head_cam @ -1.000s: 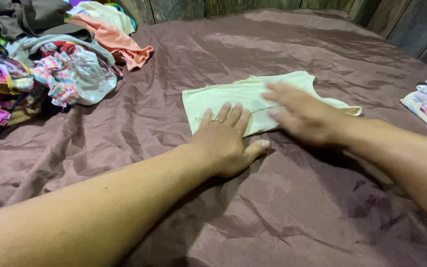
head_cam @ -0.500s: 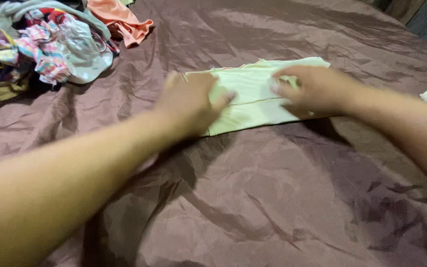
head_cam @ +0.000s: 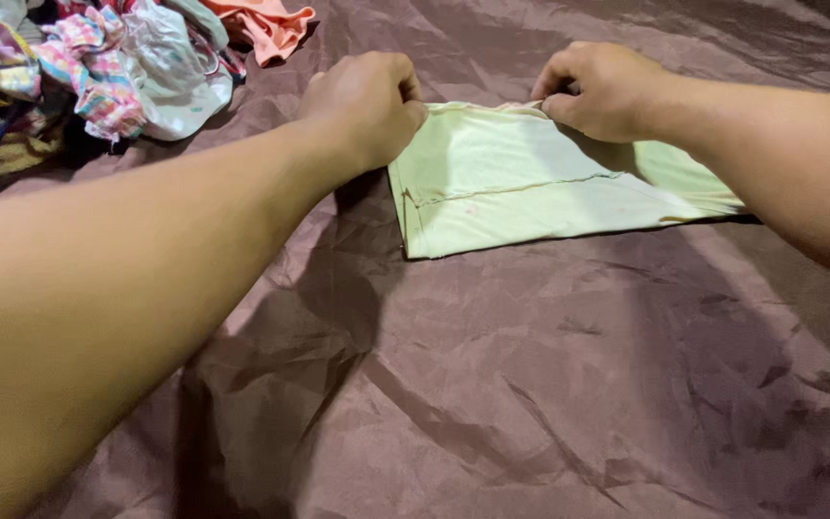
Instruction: The person folds a light blue garment and a yellow tank top on a bed. They flatten each item by hand and fold them into smaller rectangles before placing them on a stack.
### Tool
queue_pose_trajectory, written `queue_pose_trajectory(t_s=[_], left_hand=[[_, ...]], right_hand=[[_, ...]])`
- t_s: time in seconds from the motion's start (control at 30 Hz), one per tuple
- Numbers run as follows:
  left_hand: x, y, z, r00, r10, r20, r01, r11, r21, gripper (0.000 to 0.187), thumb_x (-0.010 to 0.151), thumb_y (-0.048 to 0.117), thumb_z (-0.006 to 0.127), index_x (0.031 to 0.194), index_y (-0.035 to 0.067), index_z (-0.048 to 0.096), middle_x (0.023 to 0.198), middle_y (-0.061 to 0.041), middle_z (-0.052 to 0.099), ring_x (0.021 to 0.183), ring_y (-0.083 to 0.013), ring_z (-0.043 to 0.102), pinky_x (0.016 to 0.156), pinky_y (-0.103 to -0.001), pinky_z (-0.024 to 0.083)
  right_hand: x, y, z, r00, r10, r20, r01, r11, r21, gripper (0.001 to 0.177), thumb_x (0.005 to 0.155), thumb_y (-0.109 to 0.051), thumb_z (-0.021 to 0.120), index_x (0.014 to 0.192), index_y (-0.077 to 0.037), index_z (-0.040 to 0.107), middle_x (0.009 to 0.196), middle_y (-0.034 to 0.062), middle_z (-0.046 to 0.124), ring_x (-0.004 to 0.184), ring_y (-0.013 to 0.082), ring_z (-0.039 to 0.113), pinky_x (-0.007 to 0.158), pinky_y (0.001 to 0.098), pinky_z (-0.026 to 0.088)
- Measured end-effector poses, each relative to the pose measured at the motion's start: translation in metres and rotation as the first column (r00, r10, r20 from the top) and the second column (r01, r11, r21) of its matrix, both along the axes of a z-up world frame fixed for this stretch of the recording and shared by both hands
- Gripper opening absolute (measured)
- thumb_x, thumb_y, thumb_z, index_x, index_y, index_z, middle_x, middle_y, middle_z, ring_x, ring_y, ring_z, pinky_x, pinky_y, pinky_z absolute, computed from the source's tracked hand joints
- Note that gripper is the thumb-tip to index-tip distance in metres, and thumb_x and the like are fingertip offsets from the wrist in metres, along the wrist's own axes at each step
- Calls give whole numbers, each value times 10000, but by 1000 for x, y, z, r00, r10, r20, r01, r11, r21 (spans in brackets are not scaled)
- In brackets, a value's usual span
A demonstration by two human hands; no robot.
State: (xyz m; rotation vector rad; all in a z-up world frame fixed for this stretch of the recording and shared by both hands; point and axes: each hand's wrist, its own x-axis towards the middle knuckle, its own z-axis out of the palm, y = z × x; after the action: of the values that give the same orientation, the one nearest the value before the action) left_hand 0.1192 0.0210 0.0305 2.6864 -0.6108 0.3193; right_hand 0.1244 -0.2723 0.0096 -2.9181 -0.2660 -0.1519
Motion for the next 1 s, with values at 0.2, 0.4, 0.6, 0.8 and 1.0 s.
queue_pose_trajectory(t_s=[0.2, 0.4, 0.6, 0.8, 1.0], left_hand=[[-37, 9, 5, 995, -98, -17, 97, 995, -39, 151, 875, 274, 733, 993, 182, 754, 998, -36, 770, 952, -240, 739, 877, -419, 545], [-60, 17, -6, 978, -209, 11, 209, 978, 3, 166, 817, 258, 743, 948, 169, 796, 983, -79, 766, 952, -289, 716, 834, -443, 544], [-59, 18, -12, 971, -229, 61, 229, 973, 11, 180, 825, 273, 715, 920, 147, 803, 970, -103, 752, 943, -321, 704, 824, -466, 543], [-60, 12, -9, 972, -217, 91, 207, 973, 105, 221, 833, 340, 700, 906, 164, 812, 956, -111, 732, 1008, -335, 664, 861, -480, 511], [-56, -18, -15, 953, -299, 39, 300, 954, -23, 222, 880, 312, 681, 1021, 157, 757, 1050, -89, 715, 1035, -288, 674, 896, -425, 519]], right_hand=[[-45, -14, 9, 964, 140, 225, -120, 988, -101, 116, 959, -177, 692, 1009, -79, 730, 1154, 152, 662, 1162, 294, 592, 1012, 466, 476], [-88, -15, 2, 997, 48, 64, -46, 999, -27, 123, 925, -222, 708, 942, -105, 743, 1116, 128, 666, 1077, 269, 637, 946, 416, 538], [-97, -15, 0, 966, 165, 200, -172, 985, 17, 156, 868, -175, 712, 999, -107, 763, 1112, 127, 697, 1093, 294, 654, 963, 409, 522], [-95, -24, 12, 994, -103, 41, 103, 995, 13, 230, 942, -233, 686, 1147, -183, 777, 1249, 118, 673, 1198, 307, 600, 1015, 449, 473], [-45, -81, 1, 937, 183, 296, -126, 971, -202, 439, 869, -123, 693, 1307, -123, 708, 1363, 189, 635, 1279, 397, 551, 1056, 489, 437]])
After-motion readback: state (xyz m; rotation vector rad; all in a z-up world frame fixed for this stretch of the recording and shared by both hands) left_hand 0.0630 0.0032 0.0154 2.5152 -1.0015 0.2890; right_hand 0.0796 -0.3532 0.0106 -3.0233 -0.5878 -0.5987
